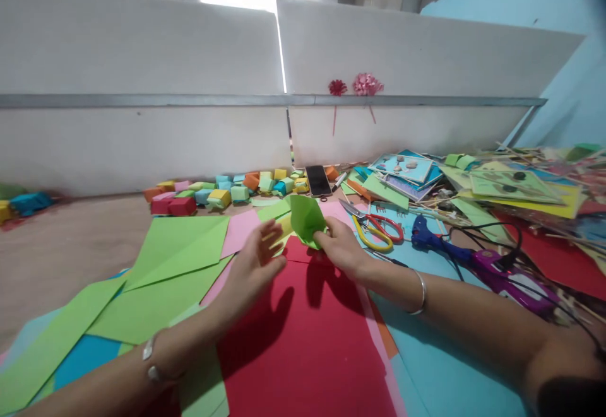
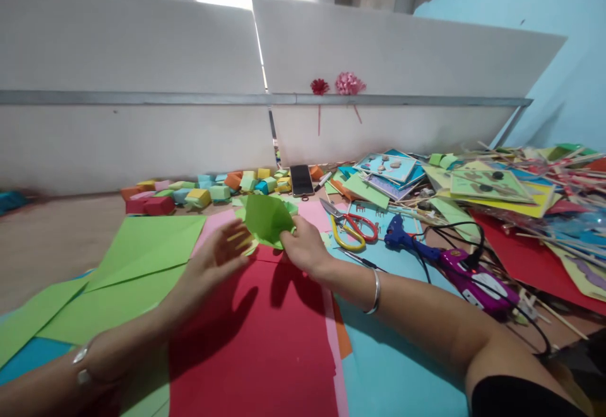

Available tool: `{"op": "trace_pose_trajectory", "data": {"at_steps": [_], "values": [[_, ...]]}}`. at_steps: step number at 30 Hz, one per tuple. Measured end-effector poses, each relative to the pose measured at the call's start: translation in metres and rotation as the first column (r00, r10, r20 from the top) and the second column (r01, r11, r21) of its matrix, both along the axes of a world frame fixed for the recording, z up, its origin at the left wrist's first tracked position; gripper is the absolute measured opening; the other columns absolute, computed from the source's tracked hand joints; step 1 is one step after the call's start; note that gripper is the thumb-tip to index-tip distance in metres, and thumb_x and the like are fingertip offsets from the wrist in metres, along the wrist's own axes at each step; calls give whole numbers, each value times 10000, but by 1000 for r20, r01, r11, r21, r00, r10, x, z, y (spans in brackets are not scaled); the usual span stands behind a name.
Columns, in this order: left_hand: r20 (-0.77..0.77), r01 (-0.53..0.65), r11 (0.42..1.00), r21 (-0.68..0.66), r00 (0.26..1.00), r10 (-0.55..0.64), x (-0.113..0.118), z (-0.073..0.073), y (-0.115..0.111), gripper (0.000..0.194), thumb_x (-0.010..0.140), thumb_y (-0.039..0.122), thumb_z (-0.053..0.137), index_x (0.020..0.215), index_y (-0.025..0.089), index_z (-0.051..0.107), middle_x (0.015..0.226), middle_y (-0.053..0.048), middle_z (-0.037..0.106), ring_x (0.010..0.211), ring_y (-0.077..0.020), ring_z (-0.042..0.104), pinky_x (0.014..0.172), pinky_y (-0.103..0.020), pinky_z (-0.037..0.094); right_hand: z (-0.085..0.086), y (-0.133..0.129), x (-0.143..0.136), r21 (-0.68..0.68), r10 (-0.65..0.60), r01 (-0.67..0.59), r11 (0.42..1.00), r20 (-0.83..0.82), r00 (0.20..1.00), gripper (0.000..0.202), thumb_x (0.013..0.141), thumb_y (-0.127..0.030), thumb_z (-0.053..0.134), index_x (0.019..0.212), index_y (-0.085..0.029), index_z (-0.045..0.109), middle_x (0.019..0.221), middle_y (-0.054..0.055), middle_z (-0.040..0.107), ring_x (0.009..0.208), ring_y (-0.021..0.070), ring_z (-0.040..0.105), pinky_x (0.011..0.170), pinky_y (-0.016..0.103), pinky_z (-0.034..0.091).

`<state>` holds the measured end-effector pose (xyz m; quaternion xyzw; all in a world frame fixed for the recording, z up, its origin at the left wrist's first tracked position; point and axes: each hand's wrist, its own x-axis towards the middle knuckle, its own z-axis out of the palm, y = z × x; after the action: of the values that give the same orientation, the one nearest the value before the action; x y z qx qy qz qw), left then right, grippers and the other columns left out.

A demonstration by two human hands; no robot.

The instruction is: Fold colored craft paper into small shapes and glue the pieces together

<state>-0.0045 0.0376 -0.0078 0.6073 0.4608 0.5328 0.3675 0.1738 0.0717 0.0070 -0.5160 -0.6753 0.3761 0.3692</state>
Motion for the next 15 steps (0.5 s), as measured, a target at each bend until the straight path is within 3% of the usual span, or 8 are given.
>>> {"op": "trace_pose_trajectory", "data": {"at_steps": [3,5,8,12,15], "values": [[-9,213,972,-98,977,-215,12,-7,-10,493,783,377,694,1208,215,506,1230,-152,641,1085,-287,649,909,-443,550,-5,-12,-8,7,8,-8,1000,-22,1000,91,831,-156,485,852,-159,574,658,-17,587,572,117,546,505,199,385],[-27,203,973,-106,978,-207,16,-7,-17,372,787,404,690,1070,200,561,1034,-121,702,933,-264,675,798,-405,570,-6,-21,-11,8,82,-82,997,-2,997,98,843,-160,471,805,-165,561,630,-27,564,570,114,526,510,198,365],[-67,105,991,-89,992,-111,16,-3,-22,325,780,455,687,926,190,569,850,-65,685,785,-225,648,667,-348,549,-5,-27,-10,81,201,-209,975,99,975,170,867,-155,430,752,-165,556,644,-19,571,612,115,518,552,203,349],[-3,179,972,-152,983,-181,15,4,-25,329,760,465,698,907,202,566,761,-41,664,735,-207,633,597,-305,524,-4,-26,-6,189,159,-207,960,243,957,68,773,-167,549,705,-168,553,640,-33,552,609,108,462,558,211,296],[-14,206,962,-177,977,-212,17,9,-25,305,723,410,707,901,189,597,765,-61,687,742,-221,639,611,-312,523,-4,-24,-7,187,107,-154,970,237,965,89,667,-131,586,686,-181,514,620,-58,521,574,96,432,530,205,271]]}}
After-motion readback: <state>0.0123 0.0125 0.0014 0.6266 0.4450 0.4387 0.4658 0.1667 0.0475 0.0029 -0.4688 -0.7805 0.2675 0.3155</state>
